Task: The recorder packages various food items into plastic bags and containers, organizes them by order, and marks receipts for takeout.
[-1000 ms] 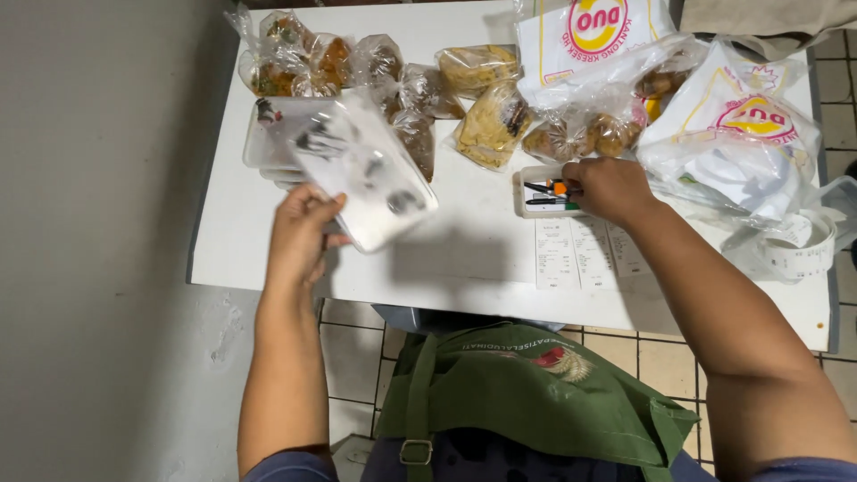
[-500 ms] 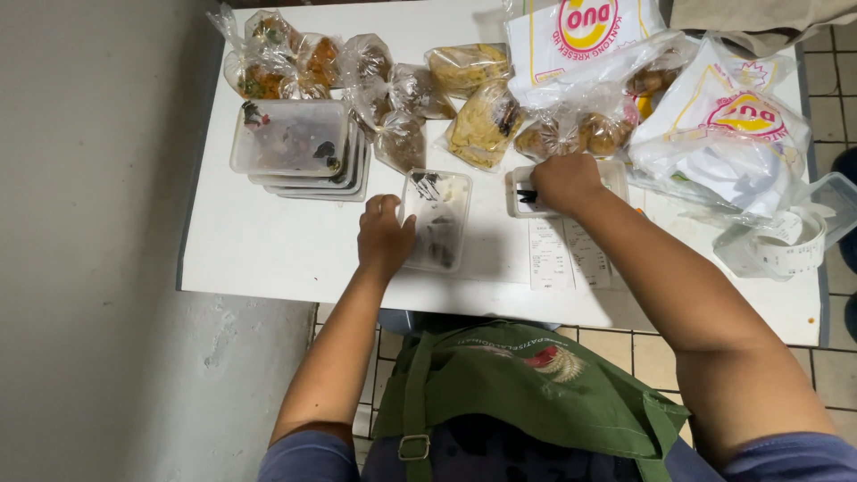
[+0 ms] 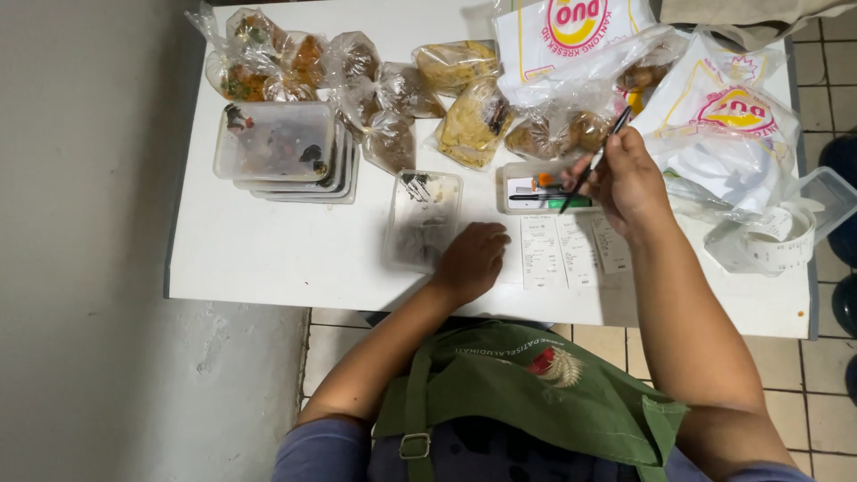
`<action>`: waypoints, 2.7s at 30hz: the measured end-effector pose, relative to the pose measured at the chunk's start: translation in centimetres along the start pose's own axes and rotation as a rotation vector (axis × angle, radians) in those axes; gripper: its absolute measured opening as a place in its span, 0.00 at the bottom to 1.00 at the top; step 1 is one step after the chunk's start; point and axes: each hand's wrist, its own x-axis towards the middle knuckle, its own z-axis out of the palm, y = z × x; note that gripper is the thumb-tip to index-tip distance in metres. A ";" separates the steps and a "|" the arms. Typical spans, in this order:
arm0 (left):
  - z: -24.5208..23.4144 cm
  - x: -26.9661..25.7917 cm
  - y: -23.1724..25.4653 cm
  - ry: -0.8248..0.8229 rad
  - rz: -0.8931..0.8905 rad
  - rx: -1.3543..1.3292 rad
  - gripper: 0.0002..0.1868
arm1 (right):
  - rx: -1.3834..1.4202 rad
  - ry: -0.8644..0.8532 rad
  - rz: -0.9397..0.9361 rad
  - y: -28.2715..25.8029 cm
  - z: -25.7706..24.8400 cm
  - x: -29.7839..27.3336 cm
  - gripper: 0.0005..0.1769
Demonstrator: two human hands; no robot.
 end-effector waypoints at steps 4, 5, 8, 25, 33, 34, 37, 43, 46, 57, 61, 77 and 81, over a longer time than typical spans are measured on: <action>1.2 -1.0 0.7 -0.123 0.271 0.190 0.17 | 0.554 0.026 0.030 8.0 -3.3 -2.3 0.14; 1.5 -1.3 0.8 -0.103 0.318 0.294 0.18 | 0.751 -0.083 0.021 11.4 -5.0 -2.4 0.18; 2.9 -2.4 0.2 -0.130 0.318 0.290 0.24 | 0.665 -0.066 0.094 14.9 -4.9 -4.4 0.29; 1.4 -3.0 0.3 -0.092 0.327 0.183 0.23 | -0.228 0.109 -0.197 16.0 1.7 -7.7 0.05; 2.2 -3.5 -0.3 -0.101 0.317 0.184 0.24 | -0.347 0.116 -0.209 14.6 2.7 -7.9 0.05; 2.3 -3.5 -0.4 -0.112 0.315 0.180 0.24 | -0.328 0.119 -0.204 14.8 2.7 -7.9 0.05; 2.1 -3.4 -0.2 -0.133 0.311 0.181 0.25 | -0.322 0.134 -0.240 16.0 2.2 -7.9 0.05; 2.2 -3.3 -0.3 -0.135 0.315 0.185 0.25 | 0.188 0.207 -0.301 16.5 0.5 -8.5 0.08; 2.1 -3.3 -0.4 -0.112 0.336 0.178 0.26 | 0.480 0.194 -0.310 15.9 -1.5 -9.2 0.08; 1.9 -3.2 -0.3 -0.139 0.326 0.189 0.32 | 0.961 -0.009 -0.291 12.2 -0.8 -8.0 0.07; -0.4 -3.5 1.2 -0.156 0.300 0.043 0.32 | 0.822 0.084 -0.221 10.6 -1.0 -6.3 0.05; -8.8 -4.8 -1.9 0.269 -0.810 0.005 0.43 | -1.063 0.564 -0.255 -0.5 -0.9 5.0 0.42; -7.3 -5.4 -4.6 0.361 -0.730 -0.011 0.35 | -1.247 0.364 -0.372 1.2 -3.9 6.8 0.48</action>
